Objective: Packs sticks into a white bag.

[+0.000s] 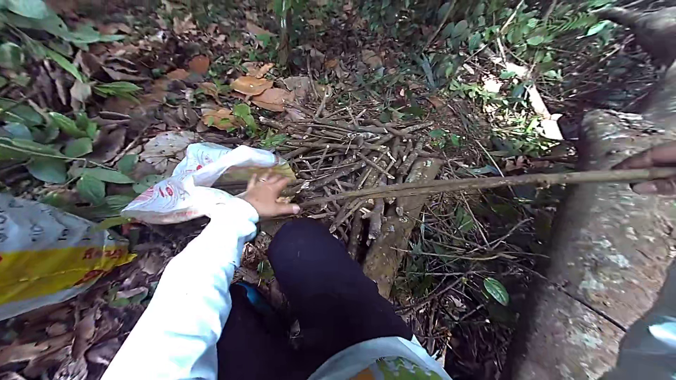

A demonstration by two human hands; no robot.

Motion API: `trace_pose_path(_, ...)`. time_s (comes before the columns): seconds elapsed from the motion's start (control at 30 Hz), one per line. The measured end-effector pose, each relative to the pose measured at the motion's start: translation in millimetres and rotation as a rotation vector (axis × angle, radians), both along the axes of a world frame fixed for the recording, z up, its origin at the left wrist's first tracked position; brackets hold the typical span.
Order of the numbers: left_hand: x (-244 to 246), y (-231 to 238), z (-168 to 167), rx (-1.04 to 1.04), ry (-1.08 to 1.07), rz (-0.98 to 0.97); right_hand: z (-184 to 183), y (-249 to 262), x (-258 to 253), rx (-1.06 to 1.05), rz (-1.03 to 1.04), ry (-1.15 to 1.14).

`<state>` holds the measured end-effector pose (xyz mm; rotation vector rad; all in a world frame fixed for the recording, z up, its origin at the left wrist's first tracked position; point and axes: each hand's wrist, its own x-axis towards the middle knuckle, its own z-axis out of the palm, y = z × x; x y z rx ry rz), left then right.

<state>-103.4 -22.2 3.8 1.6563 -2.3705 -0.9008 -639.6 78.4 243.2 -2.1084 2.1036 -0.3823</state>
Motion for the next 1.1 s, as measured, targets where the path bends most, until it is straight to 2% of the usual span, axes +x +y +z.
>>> trace_pose_path(0.07,-27,6,-5,0.185,0.041,-0.079,27,-9,-5,0.135,0.033,0.219)
trace_pose_path(0.13,-34,8,-4,0.305,0.124,-0.100,48,-19,1,0.236,-0.032,0.231)
trace_pose_path(0.17,-34,10,3,0.306,0.165,-0.081,50,-26,-12,0.166,0.012,0.255)
trace_pose_path(0.2,-32,15,14,0.260,0.205,-0.047,56,-35,-24,0.121,0.065,0.272)
trace_pose_path(0.27,-22,28,46,0.042,0.250,0.033,71,-47,-39,0.036,0.169,0.397)
trace_pose_path(0.33,-1,43,72,-0.186,0.215,0.050,67,-58,-37,0.030,0.086,0.522)
trace_pose_path(0.37,11,49,77,-0.264,0.170,0.057,52,-65,-25,0.053,0.006,0.561)
trace_pose_path(0.43,38,63,74,-0.272,0.045,0.104,-1,-83,3,0.078,-0.055,0.535)
trace_pose_path(0.57,87,88,40,0.073,-0.202,0.211,-136,-100,64,0.130,0.009,0.432)
trace_pose_path(0.67,98,117,24,0.211,-0.349,0.294,-204,-82,95,0.170,0.051,0.362)
trace_pose_path(0.8,98,121,6,0.077,-0.427,0.385,-233,-80,104,0.049,-0.001,0.281)
trace_pose_path(0.87,104,113,-12,0.128,-0.436,0.390,-239,-98,114,0.073,0.010,0.322)
trace_pose_path(0.97,115,115,-32,0.308,-0.442,0.358,-256,-109,132,0.222,0.026,0.355)
trace_pose_path(1.03,109,125,-24,0.361,-0.454,0.364,-267,-94,133,0.270,0.008,0.313)
trace_pose_path(1.1,97,134,-6,0.313,-0.504,0.414,-262,-64,137,0.406,-0.055,0.274)
